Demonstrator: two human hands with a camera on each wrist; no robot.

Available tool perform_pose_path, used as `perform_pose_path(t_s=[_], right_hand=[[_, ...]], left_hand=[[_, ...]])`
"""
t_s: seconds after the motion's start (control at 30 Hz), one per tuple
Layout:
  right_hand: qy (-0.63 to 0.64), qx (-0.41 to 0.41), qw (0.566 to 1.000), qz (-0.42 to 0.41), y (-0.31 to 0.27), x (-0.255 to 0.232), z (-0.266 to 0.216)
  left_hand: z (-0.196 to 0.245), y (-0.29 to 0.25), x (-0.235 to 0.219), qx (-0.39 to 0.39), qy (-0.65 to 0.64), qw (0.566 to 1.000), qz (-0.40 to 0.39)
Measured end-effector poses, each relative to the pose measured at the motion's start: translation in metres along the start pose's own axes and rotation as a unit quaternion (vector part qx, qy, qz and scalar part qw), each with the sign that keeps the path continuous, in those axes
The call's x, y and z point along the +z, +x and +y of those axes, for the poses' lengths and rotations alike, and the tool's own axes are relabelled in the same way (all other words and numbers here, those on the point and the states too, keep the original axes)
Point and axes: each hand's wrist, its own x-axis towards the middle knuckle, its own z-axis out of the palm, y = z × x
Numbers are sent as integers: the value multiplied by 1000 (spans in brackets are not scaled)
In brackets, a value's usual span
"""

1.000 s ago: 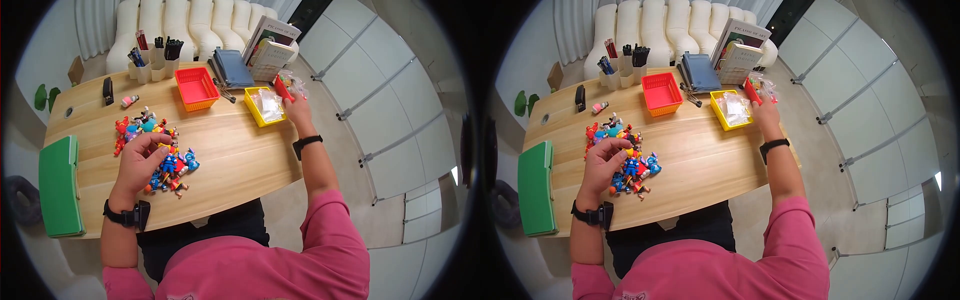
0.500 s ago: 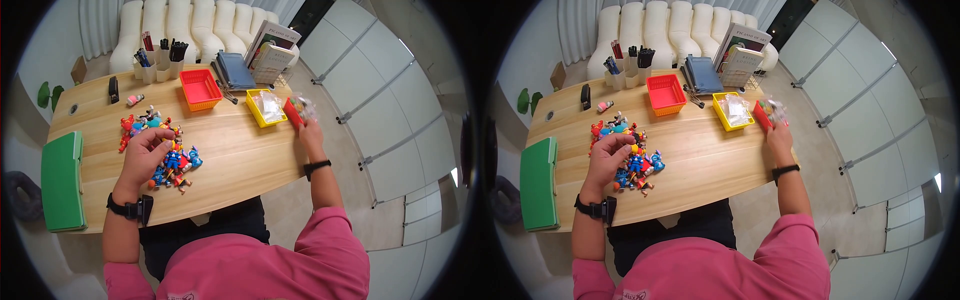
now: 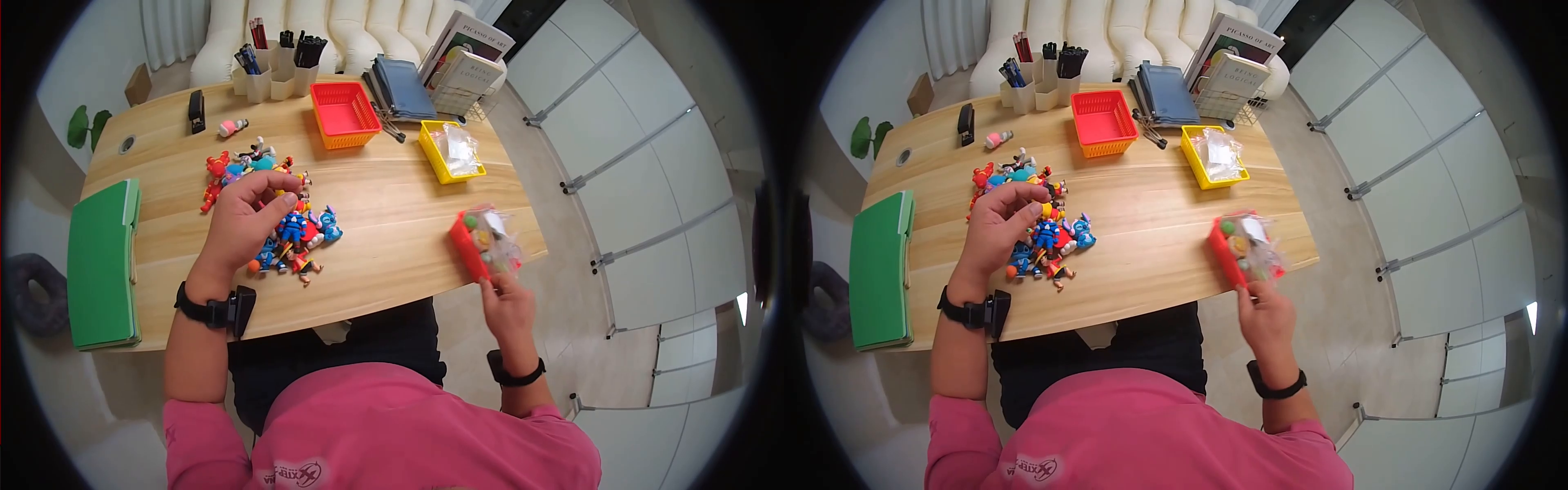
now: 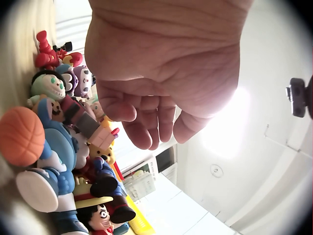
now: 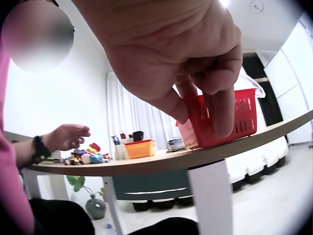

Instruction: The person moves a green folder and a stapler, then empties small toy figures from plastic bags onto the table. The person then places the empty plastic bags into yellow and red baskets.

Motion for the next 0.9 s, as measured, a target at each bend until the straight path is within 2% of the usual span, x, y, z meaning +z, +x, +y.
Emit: perform_pose_path(t_s=[0.03,0.1,0.23,0.3,0.43,0.5,0.53,0.6,0.63,0.7,0.73,0.77,0.83,0.9], right_hand=[[2,0,1000,1,-2,1,-12],[44,-55,997,-45,3,8,-34],[72,-111,990,-52,35,35,-76],[71,-157,985,-29,58,56,-82],[31,-169,984,-43,94,69,-91],[64,-156,981,-99,106,61,-86],[63,-163,980,-100,109,49,-91],[63,-18,992,-112,110,17,-108],[60,-18,992,-113,113,16,-108],[27,-46,996,-66,122,12,-107],[-11,-96,995,-28,127,25,-98],[-12,-93,995,-27,134,37,-86],[66,-183,980,-46,145,52,-78],[114,-193,974,-35,151,50,-78]], left_hand=[[-1,1,-1,-3,8,1000,-8],[-7,3,-2,-2,3,1000,-2],[-7,2,0,7,-36,999,17],[-11,3,-4,5,-33,999,12],[-14,4,-5,-8,-42,999,10],[-11,4,-5,-15,-46,999,23],[-11,5,-5,-17,-31,999,22],[-12,4,-6,-18,-23,999,13],[-13,4,-6,-19,-25,999,14],[-14,5,-4,9,-28,1000,2],[-12,4,-2,8,-30,1000,-2],[-9,2,-2,5,-20,1000,-5],[-7,2,-2,5,-9,1000,-4],[-6,0,-2,12,2,1000,-11]])
